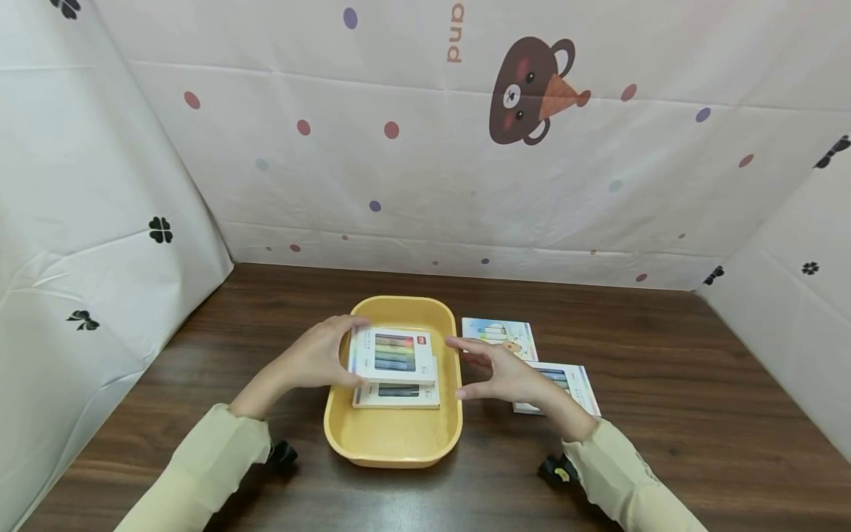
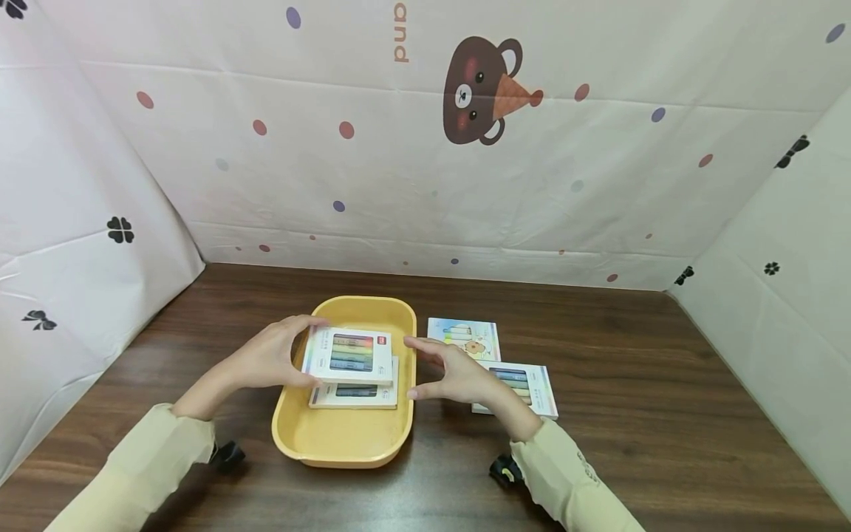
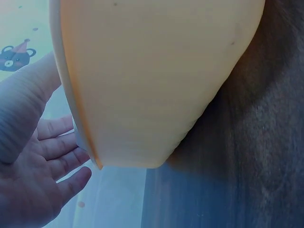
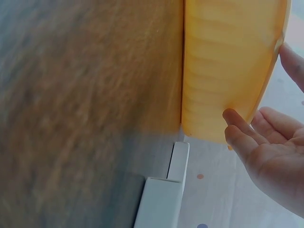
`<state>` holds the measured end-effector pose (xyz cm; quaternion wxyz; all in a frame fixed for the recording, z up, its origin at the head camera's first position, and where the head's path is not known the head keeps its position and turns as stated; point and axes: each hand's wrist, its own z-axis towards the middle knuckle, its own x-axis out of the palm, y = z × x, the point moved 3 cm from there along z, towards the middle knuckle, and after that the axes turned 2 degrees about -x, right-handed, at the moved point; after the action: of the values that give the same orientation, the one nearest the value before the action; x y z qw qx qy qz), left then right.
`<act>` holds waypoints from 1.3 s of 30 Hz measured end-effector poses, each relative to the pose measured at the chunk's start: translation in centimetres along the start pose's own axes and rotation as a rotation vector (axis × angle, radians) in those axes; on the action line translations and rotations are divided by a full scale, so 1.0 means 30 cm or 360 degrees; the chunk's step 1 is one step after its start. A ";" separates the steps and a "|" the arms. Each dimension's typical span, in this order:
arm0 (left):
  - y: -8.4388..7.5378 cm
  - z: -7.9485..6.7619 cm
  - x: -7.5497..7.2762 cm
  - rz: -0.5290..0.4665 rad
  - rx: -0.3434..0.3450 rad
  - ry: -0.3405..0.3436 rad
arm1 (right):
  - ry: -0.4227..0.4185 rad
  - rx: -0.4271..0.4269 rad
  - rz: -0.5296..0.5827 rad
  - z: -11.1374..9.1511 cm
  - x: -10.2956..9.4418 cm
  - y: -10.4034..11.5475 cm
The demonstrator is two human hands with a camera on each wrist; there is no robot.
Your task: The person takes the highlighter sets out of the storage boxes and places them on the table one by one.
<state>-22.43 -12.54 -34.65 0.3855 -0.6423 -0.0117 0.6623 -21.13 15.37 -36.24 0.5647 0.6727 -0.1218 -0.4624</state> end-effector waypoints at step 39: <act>0.048 -0.037 -0.051 0.0006 -0.0210 -0.0229 | -0.0003 -0.0019 0.0011 0.000 0.001 0.001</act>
<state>-22.39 -14.89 -34.29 0.3393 -0.6171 -0.0817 0.7053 -21.10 15.33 -36.23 0.5702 0.6684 -0.1220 -0.4618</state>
